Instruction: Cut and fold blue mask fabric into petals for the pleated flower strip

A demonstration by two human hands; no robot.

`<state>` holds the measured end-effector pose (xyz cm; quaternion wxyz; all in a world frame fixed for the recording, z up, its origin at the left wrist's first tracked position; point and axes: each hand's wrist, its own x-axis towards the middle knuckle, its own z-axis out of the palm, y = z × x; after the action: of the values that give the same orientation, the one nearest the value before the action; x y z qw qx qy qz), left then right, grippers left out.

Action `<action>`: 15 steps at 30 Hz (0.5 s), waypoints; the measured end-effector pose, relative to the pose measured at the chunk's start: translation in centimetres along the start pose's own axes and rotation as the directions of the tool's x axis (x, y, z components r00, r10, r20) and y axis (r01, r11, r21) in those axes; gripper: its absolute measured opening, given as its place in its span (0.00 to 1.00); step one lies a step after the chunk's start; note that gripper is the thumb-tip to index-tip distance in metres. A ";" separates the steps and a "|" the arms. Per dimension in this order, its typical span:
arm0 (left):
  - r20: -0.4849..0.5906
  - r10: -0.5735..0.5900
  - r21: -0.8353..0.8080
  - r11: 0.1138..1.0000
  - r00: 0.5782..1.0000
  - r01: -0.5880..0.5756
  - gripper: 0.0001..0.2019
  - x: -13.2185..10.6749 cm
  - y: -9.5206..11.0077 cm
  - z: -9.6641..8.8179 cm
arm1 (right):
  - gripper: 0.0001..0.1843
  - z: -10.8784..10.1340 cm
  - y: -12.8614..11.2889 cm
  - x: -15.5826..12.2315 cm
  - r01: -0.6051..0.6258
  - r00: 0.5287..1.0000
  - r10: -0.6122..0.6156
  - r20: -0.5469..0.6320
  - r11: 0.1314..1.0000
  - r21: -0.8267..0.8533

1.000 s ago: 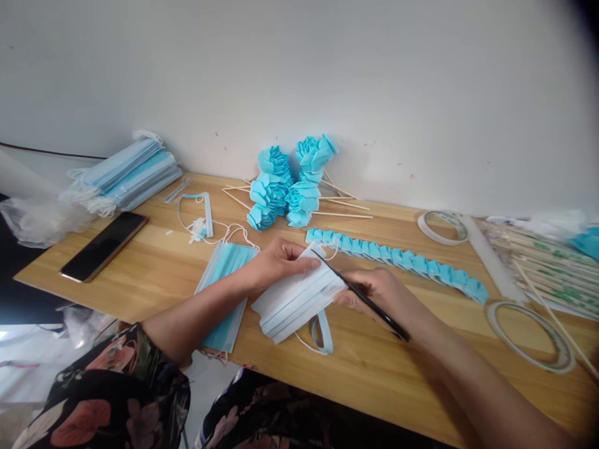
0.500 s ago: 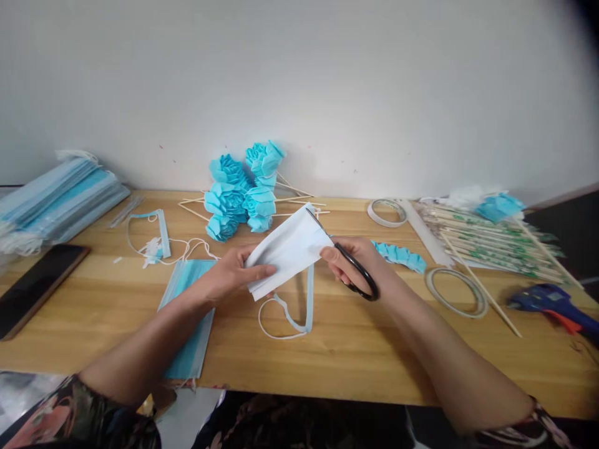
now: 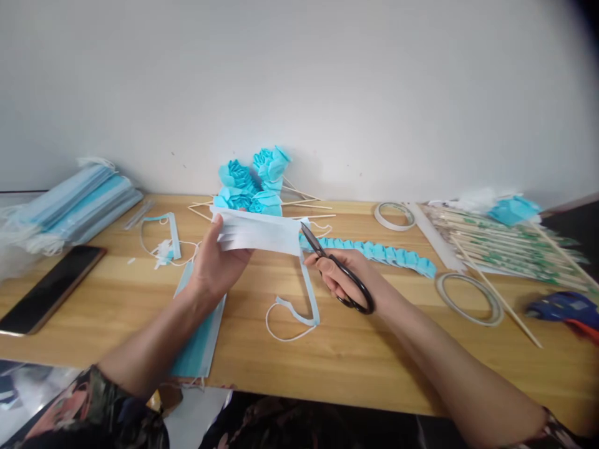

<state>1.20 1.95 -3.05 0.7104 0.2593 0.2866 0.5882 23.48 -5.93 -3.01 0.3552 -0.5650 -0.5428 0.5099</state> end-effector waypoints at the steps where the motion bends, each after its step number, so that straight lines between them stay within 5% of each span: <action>1: 0.041 -0.005 -0.009 1.000 0.999 0.006 0.15 -0.2 -0.1 0.1 | 0.23 0.2 0.0 -0.1 0.003 1.000 -0.003 0.003 1.000 0.009; 5: 0.250 -0.122 0.088 0.991 0.961 0.103 0.25 -1.3 -0.8 0.1 | 0.24 0.8 -0.1 -0.2 -0.002 1.000 0.002 0.014 0.999 0.046; 9: 0.447 -0.138 0.192 0.980 0.884 0.055 0.24 -1.9 -1.5 -0.3 | 0.25 1.2 -0.2 -0.4 -0.011 1.000 0.010 0.020 0.997 0.072; 12: 0.496 -0.127 0.206 0.978 0.859 0.025 0.22 -1.8 -1.5 -0.4 | 0.29 1.3 -0.3 -0.4 -0.003 1.000 0.003 -0.002 0.991 0.135; 15: 0.462 -0.128 0.151 0.986 0.878 0.065 0.26 -1.4 -1.4 -0.5 | 0.33 1.3 -0.3 -0.4 0.011 0.999 -0.004 -0.040 0.984 0.177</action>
<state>1.59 0.32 -4.27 0.7685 0.4254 0.1564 0.4516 22.21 -6.47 -2.89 0.4164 -0.5391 -0.4905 0.5436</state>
